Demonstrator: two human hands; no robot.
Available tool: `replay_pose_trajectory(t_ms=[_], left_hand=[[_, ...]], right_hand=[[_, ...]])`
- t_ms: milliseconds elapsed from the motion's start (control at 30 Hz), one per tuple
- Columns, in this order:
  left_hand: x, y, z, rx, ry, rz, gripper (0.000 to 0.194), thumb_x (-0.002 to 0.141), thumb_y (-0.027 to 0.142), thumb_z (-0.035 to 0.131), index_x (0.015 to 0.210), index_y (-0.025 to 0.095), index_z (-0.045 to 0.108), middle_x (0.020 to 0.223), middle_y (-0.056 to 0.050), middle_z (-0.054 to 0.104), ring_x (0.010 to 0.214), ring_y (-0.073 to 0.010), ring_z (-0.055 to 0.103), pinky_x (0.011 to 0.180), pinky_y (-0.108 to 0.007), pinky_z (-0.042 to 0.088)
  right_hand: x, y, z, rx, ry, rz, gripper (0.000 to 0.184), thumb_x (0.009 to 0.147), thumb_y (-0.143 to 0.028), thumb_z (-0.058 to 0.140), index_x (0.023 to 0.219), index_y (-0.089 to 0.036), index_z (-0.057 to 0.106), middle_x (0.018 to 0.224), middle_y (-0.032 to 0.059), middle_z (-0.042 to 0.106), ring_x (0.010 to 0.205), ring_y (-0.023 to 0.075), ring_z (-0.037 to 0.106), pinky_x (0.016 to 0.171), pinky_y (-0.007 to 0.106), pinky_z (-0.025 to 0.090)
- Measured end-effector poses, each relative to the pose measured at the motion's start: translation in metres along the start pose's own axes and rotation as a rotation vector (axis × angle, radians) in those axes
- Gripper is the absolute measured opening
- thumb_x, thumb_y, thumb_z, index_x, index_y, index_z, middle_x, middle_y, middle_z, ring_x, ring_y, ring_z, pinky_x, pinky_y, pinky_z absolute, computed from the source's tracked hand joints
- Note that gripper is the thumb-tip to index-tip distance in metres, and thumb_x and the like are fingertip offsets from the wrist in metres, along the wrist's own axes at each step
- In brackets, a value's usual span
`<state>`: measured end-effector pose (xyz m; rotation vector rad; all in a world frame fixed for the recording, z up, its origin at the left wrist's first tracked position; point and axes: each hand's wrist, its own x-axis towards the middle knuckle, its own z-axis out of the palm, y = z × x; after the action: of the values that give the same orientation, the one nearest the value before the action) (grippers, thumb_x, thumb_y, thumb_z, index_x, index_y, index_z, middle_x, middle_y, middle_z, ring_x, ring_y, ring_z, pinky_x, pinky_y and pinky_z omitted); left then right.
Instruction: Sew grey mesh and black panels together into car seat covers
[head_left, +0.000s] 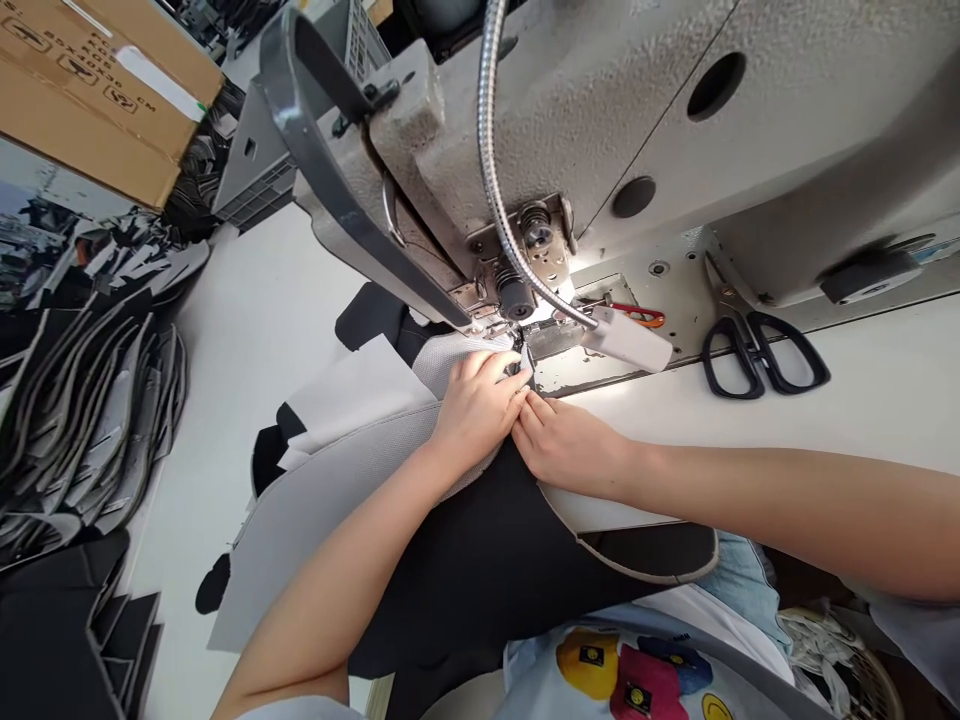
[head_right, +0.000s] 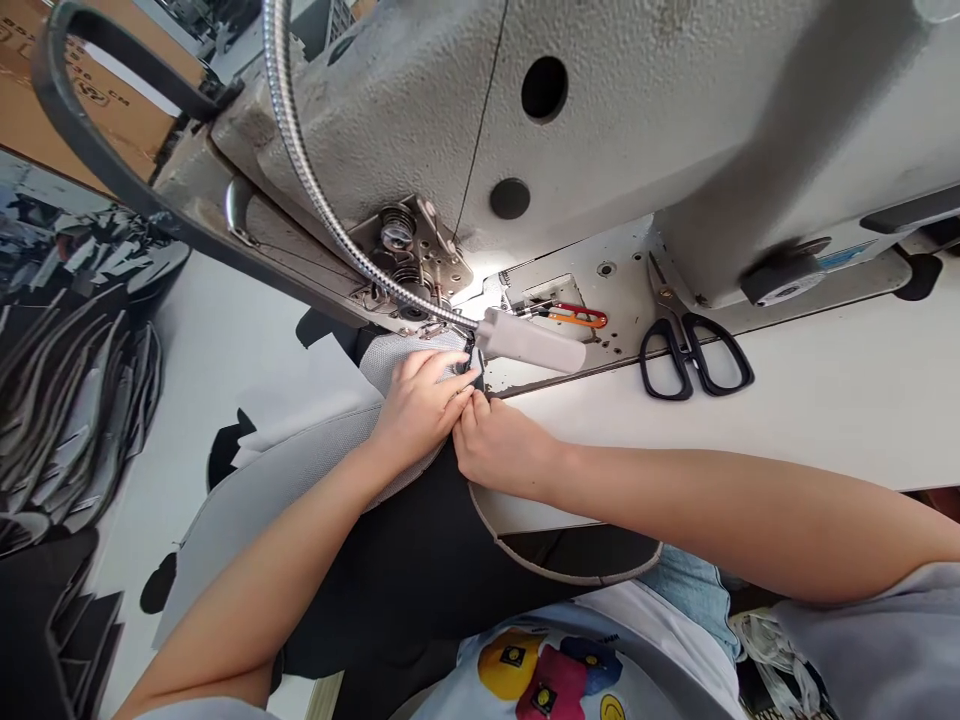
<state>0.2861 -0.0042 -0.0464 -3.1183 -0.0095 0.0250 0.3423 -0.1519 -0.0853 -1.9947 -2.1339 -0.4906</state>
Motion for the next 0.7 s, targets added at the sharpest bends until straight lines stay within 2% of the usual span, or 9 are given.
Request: replay_pose_trajectory(t_ms=[133,367,533,700], left_hand=[[0.0,0.0,-0.003,0.03,-0.052,-0.012,0.03,0.094,0.025,0.044,0.112,0.021,0.067,0.113,-0.007,0.065,0.108,-0.0269,0.05,0.089,-0.042,0.038],[0.006,-0.001,0.002,-0.123,-0.05,-0.127,0.031,0.094,0.026,0.044,0.113,0.023,0.069,0.111,-0.009,0.061,0.108,-0.0253,0.048,0.091,-0.04,0.038],[0.016,-0.003,0.01,-0.082,-0.012,-0.16,0.03,0.093,0.026,0.046,0.113,0.024,0.069,0.114,-0.01,0.058,0.11,-0.0272,0.047,0.09,-0.041,0.039],[0.026,-0.011,0.015,-0.091,0.052,-0.137,0.03,0.09,0.023,0.047,0.111,0.021,0.068,0.114,-0.01,0.058,0.111,-0.0264,0.047,0.096,-0.041,0.039]], right_hand=[[-0.001,0.0,0.001,-0.005,-0.007,0.002,0.037,0.088,-0.004,0.038,0.116,0.01,0.058,0.11,0.0304,0.064,0.104,0.0336,0.064,0.079,0.042,0.057],[-0.001,0.0,0.0,0.04,-0.013,0.03,0.037,0.088,-0.003,0.038,0.117,0.012,0.056,0.113,0.0329,0.061,0.107,0.0324,0.063,0.086,0.043,0.054],[-0.005,0.008,0.009,0.042,-0.001,0.084,0.04,0.089,-0.007,0.037,0.121,0.009,0.055,0.122,0.0292,0.059,0.114,0.0327,0.058,0.092,0.043,0.05],[-0.005,0.023,0.014,0.15,0.0,0.097,0.041,0.09,-0.009,0.038,0.125,0.006,0.052,0.127,0.0276,0.055,0.121,0.031,0.051,0.101,0.045,0.04]])
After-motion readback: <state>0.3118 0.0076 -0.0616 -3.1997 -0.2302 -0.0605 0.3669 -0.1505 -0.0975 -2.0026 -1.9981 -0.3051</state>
